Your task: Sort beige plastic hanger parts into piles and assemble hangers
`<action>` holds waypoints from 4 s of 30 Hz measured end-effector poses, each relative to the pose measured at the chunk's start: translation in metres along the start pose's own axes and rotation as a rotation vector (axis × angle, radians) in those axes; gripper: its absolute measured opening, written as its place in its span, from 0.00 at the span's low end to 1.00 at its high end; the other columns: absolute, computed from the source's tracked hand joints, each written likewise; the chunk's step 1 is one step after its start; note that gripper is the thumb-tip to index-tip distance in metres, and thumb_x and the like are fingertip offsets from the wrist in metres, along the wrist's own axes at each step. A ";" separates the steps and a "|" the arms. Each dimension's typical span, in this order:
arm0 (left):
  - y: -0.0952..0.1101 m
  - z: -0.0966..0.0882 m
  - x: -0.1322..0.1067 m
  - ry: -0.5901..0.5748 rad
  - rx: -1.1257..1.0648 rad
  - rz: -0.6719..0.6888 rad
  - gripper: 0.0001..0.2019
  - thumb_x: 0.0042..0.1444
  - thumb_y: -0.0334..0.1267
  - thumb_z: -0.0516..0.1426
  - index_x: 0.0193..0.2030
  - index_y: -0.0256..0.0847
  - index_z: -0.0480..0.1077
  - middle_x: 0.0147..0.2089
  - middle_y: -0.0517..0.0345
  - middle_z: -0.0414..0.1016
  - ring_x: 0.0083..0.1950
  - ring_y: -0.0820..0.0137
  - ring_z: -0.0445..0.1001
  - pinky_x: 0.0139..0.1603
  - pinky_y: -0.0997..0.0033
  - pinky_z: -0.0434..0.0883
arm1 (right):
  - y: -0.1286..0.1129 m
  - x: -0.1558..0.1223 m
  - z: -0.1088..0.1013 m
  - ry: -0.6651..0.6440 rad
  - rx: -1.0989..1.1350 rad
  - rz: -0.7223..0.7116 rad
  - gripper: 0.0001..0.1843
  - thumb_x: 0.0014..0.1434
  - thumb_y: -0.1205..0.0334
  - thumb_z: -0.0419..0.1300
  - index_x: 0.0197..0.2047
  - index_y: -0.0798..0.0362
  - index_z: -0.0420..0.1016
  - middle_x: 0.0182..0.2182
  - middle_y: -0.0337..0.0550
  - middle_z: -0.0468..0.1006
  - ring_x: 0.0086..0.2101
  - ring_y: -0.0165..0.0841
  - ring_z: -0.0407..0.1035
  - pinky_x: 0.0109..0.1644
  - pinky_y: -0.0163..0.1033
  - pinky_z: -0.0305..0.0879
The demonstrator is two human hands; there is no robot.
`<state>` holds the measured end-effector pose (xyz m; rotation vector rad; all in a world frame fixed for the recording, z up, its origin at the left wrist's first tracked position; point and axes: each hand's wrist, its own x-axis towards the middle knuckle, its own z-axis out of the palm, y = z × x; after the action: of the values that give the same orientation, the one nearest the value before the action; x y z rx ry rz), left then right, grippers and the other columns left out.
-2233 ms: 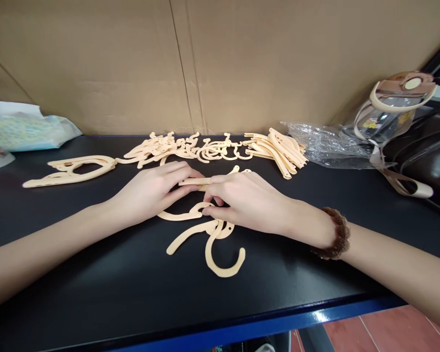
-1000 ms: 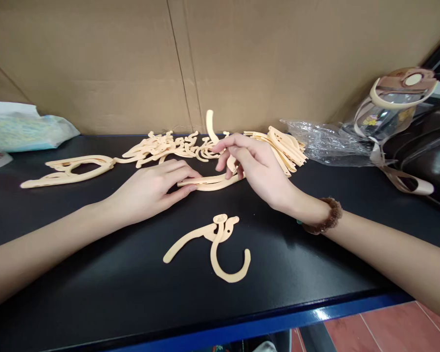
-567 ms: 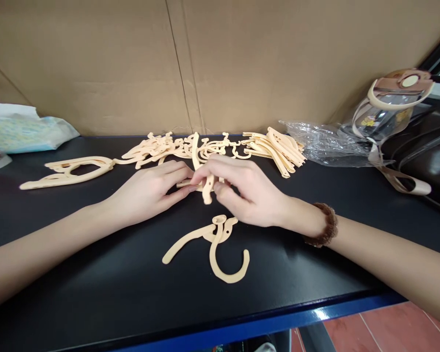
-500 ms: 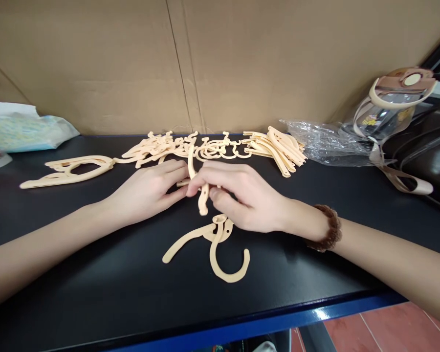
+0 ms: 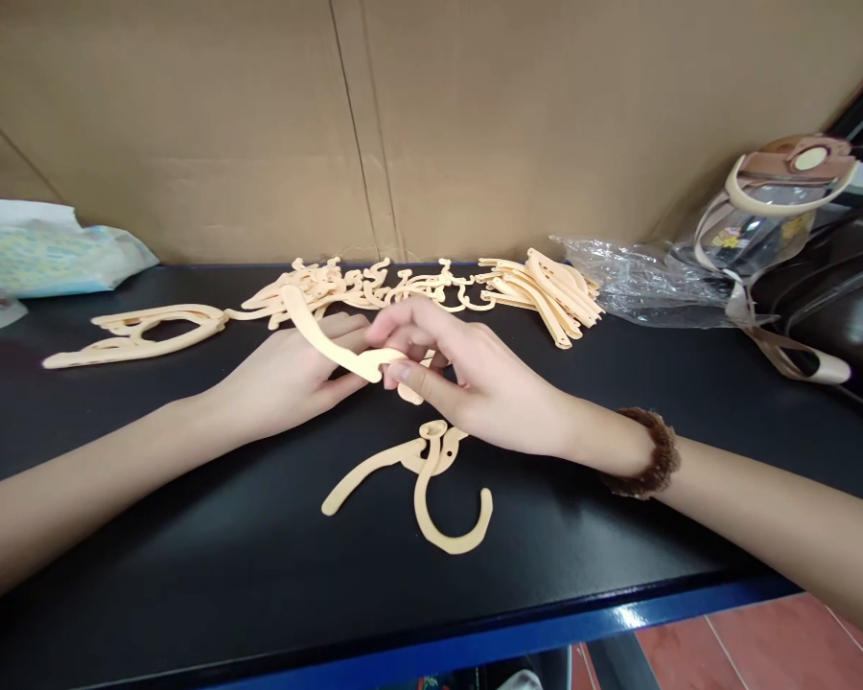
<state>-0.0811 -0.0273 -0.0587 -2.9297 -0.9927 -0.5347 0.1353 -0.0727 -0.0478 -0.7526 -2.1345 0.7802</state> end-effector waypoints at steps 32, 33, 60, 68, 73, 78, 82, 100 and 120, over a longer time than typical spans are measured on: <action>0.000 0.002 0.001 0.064 0.063 0.067 0.11 0.67 0.39 0.50 0.44 0.38 0.71 0.43 0.57 0.76 0.45 0.67 0.74 0.39 0.69 0.69 | -0.008 -0.005 -0.025 -0.401 -0.817 -0.067 0.16 0.69 0.56 0.50 0.52 0.48 0.75 0.47 0.42 0.78 0.42 0.34 0.74 0.41 0.39 0.66; -0.001 0.002 0.001 0.064 0.060 0.065 0.10 0.67 0.39 0.50 0.44 0.38 0.71 0.43 0.57 0.76 0.45 0.67 0.74 0.39 0.70 0.69 | -0.007 -0.004 -0.023 -0.371 -0.816 -0.064 0.17 0.69 0.58 0.49 0.54 0.48 0.74 0.46 0.41 0.78 0.42 0.33 0.74 0.40 0.38 0.66; -0.001 0.001 0.001 0.040 0.054 0.059 0.13 0.67 0.41 0.49 0.45 0.39 0.72 0.42 0.56 0.76 0.45 0.66 0.73 0.41 0.69 0.69 | 0.006 0.000 -0.023 -0.115 -0.914 -0.082 0.15 0.70 0.60 0.43 0.43 0.55 0.70 0.30 0.43 0.77 0.29 0.33 0.70 0.32 0.37 0.55; -0.001 0.002 0.000 0.063 0.068 0.062 0.11 0.67 0.40 0.50 0.44 0.39 0.71 0.42 0.57 0.76 0.45 0.67 0.74 0.38 0.71 0.68 | 0.012 0.000 -0.013 -0.215 -0.850 -0.206 0.10 0.68 0.61 0.51 0.41 0.54 0.73 0.34 0.41 0.78 0.33 0.31 0.71 0.36 0.36 0.59; -0.001 0.002 0.001 0.032 0.073 0.047 0.11 0.67 0.39 0.50 0.46 0.39 0.71 0.43 0.56 0.76 0.46 0.66 0.74 0.40 0.69 0.69 | 0.010 0.000 -0.008 -0.178 -0.871 -0.259 0.10 0.68 0.62 0.51 0.39 0.54 0.72 0.32 0.41 0.78 0.31 0.32 0.71 0.35 0.37 0.61; 0.000 0.000 0.000 0.045 0.062 0.039 0.12 0.67 0.41 0.49 0.44 0.39 0.71 0.42 0.56 0.76 0.45 0.66 0.74 0.39 0.69 0.69 | 0.008 -0.002 -0.012 -0.066 -0.831 -0.181 0.10 0.70 0.61 0.46 0.43 0.52 0.67 0.33 0.42 0.77 0.30 0.33 0.72 0.31 0.37 0.61; 0.000 0.000 0.001 0.034 0.079 0.058 0.13 0.67 0.41 0.47 0.44 0.40 0.71 0.42 0.55 0.76 0.44 0.66 0.74 0.38 0.69 0.68 | 0.008 -0.002 -0.016 0.050 -0.762 -0.080 0.08 0.68 0.63 0.45 0.47 0.51 0.63 0.34 0.43 0.77 0.30 0.33 0.72 0.31 0.38 0.62; 0.028 -0.011 0.000 0.415 -0.569 -0.207 0.18 0.66 0.42 0.51 0.28 0.40 0.73 0.31 0.58 0.78 0.35 0.72 0.75 0.39 0.71 0.71 | 0.015 0.003 -0.020 0.213 -0.753 -0.011 0.05 0.67 0.62 0.48 0.44 0.51 0.62 0.31 0.41 0.77 0.28 0.32 0.71 0.33 0.38 0.64; 0.014 -0.006 0.000 0.265 0.135 -0.091 0.13 0.66 0.46 0.52 0.47 0.39 0.70 0.47 0.53 0.76 0.47 0.63 0.73 0.43 0.66 0.67 | 0.016 -0.004 -0.017 0.329 -0.727 -0.212 0.05 0.69 0.60 0.48 0.43 0.49 0.62 0.32 0.40 0.75 0.30 0.31 0.72 0.31 0.38 0.64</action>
<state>-0.0751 -0.0390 -0.0516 -2.6190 -1.0836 -0.8003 0.1553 -0.0608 -0.0516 -0.9130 -2.1285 -0.2533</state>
